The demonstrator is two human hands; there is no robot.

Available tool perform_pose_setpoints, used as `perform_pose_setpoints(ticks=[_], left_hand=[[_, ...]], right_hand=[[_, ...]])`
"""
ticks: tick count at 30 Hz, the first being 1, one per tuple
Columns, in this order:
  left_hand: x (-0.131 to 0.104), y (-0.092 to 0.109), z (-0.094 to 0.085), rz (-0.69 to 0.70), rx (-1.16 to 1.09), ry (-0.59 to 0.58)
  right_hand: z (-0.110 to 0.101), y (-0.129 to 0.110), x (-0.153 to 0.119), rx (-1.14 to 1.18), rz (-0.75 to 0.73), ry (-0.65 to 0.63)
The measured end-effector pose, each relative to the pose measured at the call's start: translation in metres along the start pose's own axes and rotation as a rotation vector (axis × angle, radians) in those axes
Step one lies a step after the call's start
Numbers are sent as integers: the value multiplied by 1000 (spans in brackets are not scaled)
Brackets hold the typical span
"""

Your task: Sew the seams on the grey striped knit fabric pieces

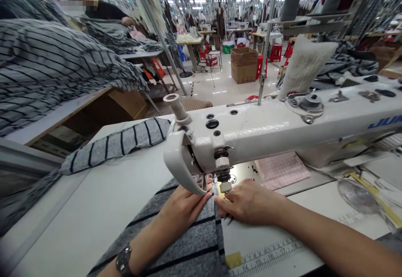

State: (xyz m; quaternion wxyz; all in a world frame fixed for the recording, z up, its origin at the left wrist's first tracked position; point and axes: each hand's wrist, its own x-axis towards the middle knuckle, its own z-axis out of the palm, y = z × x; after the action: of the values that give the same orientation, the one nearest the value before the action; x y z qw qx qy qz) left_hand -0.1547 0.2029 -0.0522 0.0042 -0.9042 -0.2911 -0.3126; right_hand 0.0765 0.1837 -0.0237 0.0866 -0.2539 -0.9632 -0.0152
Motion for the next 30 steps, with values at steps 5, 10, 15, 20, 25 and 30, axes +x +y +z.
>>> perform_pose_setpoints(ticks=[5,10,15,20,25,30], left_hand=[[-3,-3,3,-18,-12,0],[-1,-5,7,-52,-24,-7],[6,-3,-2,0,10,-37],[-17,34,-19,-213,430,-333],[-25,43,-32,-444,653,-731],[32,-23,-64,-200,294,-805]], right_hand=[[9,3,-3,70,27,-17],[11,17,2,135,455,61],[2,25,5,127,592,56],[-5,26,3,103,624,21],[-8,20,7,100,564,-81],[-14,18,3,128,408,-224]])
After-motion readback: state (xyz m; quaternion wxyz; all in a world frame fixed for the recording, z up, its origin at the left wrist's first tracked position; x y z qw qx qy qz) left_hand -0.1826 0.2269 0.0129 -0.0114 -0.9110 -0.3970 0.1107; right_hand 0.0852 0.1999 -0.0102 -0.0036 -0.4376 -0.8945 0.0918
